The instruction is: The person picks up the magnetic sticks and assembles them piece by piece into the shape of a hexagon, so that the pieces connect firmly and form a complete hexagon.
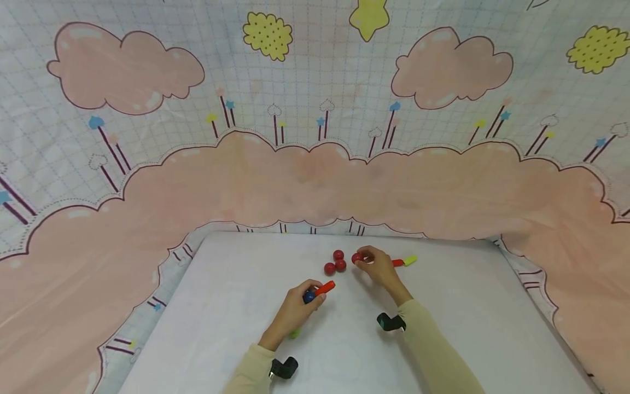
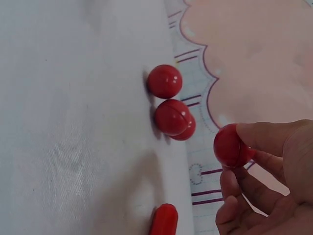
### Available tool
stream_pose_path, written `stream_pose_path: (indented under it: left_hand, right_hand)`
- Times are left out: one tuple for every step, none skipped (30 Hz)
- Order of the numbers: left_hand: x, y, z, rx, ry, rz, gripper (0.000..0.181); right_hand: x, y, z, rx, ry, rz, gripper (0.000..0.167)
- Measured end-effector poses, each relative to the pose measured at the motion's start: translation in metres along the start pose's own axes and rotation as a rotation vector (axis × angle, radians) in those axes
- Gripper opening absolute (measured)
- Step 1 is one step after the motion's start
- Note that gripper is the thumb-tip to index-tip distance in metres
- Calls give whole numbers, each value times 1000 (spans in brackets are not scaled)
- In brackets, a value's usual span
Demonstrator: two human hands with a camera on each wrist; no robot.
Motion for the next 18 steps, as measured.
stream_pose_path:
  left_hand:
    - [0, 0, 0, 1, 2, 0, 30]
    - [0, 0, 0, 2, 4, 0, 30]
    - [0, 0, 0, 4, 6, -1, 30]
    - [0, 0, 0, 4, 6, -1, 30]
    - [0, 0, 1, 6, 10, -1, 30]
    - [0, 0, 1, 7, 12, -2, 30]
    - [1, 0, 1, 9, 14, -3, 30]
    - [1, 0, 1, 8, 14, -5, 30]
    - [1, -1, 2, 8, 13, -6, 30]
    - [2, -1, 3, 8, 11, -7, 30]
    - [2, -2, 3, 7, 10, -8, 30]
    - [2, -2, 3, 5, 9, -9, 30]
    - [2, -3, 4, 2, 8, -8, 30]
    - [2, -3, 4, -3, 7, -8, 30]
    - [2, -4, 5, -8, 8, -7, 30]
    - [2, -4, 5, -13, 7, -7, 31]
    - [2, -4, 5, -18, 8, -6, 31]
    - [2, -4, 5, -23, 8, -6, 31]
  right_hand:
    - [0, 2, 1, 3, -4, 1, 35]
    - [-1, 4, 3, 5, -10, 2, 35]
    - [-1, 7, 4, 6, -17, 2, 34]
    - [-1, 9, 6, 6, -21, 4, 34]
    - [-1, 12, 7, 7, -25, 5, 34]
    - [0, 14, 8, 6, -29, 5, 34]
    - [0, 16, 9, 8, -38, 8, 34]
    - [1, 18, 9, 6, -42, 9, 35]
    - [1, 20, 10, 4, -46, 8, 35]
    - [2, 22, 10, 3, -51, 6, 35]
    - [2, 24, 11, 2, -56, 3, 35]
    - [3, 25, 11, -1, -63, -1, 35]
    - [3, 27, 11, -6, -66, -4, 35]
    - [3, 29, 11, -13, -71, -9, 35]
    - [3, 30, 12, -22, -71, -15, 35]
    - [3, 32, 12, -32, -72, -19, 36]
    - [4, 34, 12, -40, -76, -21, 36]
    - [4, 37, 13, -49, -80, -21, 36]
Point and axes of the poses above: each hand's wrist, its own y-axis away from the middle knuckle, its own x-axis out of the palm, z = x × y, the point moved 1 cm from there along -y, towards the middle knuckle, and after that the axes turned 12 degrees about z, right-handed, at the moved point
